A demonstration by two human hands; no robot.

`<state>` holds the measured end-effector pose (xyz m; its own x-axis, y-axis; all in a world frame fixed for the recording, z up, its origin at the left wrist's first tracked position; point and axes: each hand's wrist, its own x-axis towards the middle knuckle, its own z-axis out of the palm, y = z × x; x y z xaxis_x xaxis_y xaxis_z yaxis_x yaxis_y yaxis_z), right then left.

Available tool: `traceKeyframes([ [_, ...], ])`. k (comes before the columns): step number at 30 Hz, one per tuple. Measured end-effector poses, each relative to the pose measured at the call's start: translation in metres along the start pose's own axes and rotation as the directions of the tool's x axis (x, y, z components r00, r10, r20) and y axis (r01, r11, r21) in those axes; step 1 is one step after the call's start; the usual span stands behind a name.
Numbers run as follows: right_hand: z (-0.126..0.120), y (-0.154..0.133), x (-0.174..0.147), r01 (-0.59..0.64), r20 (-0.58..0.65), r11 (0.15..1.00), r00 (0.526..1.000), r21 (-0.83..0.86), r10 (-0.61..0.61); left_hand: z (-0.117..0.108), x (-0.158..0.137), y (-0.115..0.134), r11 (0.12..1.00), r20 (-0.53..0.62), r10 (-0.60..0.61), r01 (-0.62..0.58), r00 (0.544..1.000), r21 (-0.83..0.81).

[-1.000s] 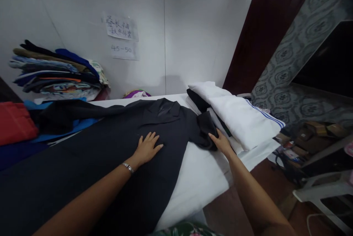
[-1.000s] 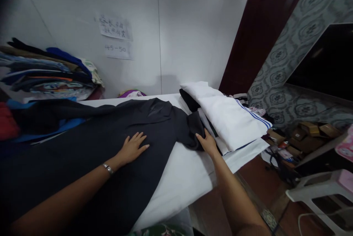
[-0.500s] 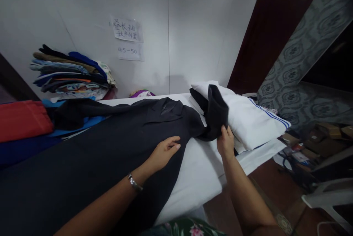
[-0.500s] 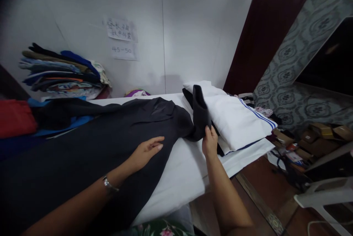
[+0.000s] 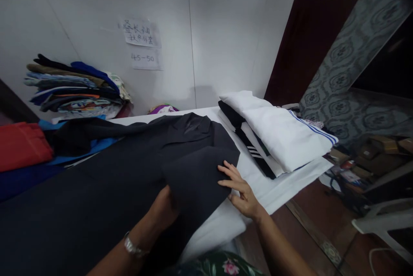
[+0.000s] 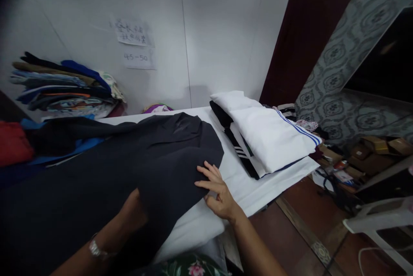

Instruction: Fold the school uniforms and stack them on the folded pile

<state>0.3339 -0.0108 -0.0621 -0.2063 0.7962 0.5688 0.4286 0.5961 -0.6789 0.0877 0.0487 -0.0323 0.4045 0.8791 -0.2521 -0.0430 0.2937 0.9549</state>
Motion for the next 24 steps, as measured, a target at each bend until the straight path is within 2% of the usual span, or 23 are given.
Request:
traceKeyframes([
  [3,0.009,0.002,-0.009,-0.049,0.073,0.999,0.996,-0.016,0.05,-0.011,-0.014,0.002,0.968,0.028,-0.147,0.149,0.989,-0.202],
  [5,0.015,0.003,-0.013,-0.062,0.118,0.998,0.991,-0.022,0.064,-0.013,-0.02,0.001,0.96,-0.016,-0.157,0.148,0.988,-0.236],
  [6,0.017,0.005,-0.014,-0.057,0.103,0.998,0.993,-0.013,0.058,-0.013,-0.021,0.0,0.962,-0.049,-0.16,0.145,0.986,-0.232],
  [7,0.018,0.007,-0.016,-0.054,0.049,0.999,0.997,0.0,0.054,-0.011,-0.023,-0.001,0.964,-0.083,-0.166,0.144,0.983,-0.222],
  [9,0.019,0.017,-0.019,-0.093,-0.166,0.995,0.981,0.025,0.096,-0.005,-0.025,-0.003,0.968,-0.121,-0.176,0.15,0.977,-0.2],
  [11,0.016,0.031,-0.023,-0.226,-0.395,0.971,0.887,0.08,0.239,0.001,-0.028,0.0,0.968,-0.12,-0.173,0.146,0.978,-0.204],
  [12,0.015,0.038,-0.025,-0.303,-0.457,0.944,0.827,0.13,0.328,0.003,-0.03,0.004,0.968,-0.118,-0.164,0.137,0.979,-0.212],
  [13,0.014,0.044,-0.028,-0.368,-0.481,0.913,0.777,0.178,0.407,0.005,-0.032,0.009,0.969,-0.119,-0.151,0.122,0.981,-0.217],
  [14,0.014,0.047,-0.03,-0.415,-0.478,0.886,0.747,0.205,0.461,0.006,-0.036,0.017,0.97,-0.129,-0.134,0.104,0.982,-0.218],
  [15,0.014,0.046,-0.031,-0.439,-0.467,0.875,0.742,0.202,0.481,0.007,-0.039,0.025,0.974,-0.153,-0.117,0.083,0.981,-0.211],
  [16,0.014,0.043,-0.031,-0.438,-0.456,0.883,0.759,0.17,0.464,0.008,-0.044,0.033,0.979,-0.188,-0.098,0.061,0.977,-0.193],
  [18,0.014,0.026,-0.027,-0.373,-0.43,0.926,0.828,0.058,0.361,0.01,-0.054,0.047,0.992,-0.26,-0.043,0.011,0.965,-0.123],
  [20,0.013,0.004,-0.017,-0.258,-0.353,0.966,0.906,-0.019,0.235,0.017,-0.064,0.053,1.0,-0.243,0.022,-0.026,0.97,-0.015],
  [22,0.009,-0.017,-0.002,-0.163,-0.263,0.986,0.954,-0.04,0.146,0.028,-0.072,0.052,0.993,-0.081,0.072,-0.065,0.994,0.095],
  [24,0.004,-0.03,0.012,-0.106,-0.19,0.993,0.977,-0.052,0.094,0.039,-0.077,0.048,0.973,0.151,0.092,-0.121,0.984,0.198],
])
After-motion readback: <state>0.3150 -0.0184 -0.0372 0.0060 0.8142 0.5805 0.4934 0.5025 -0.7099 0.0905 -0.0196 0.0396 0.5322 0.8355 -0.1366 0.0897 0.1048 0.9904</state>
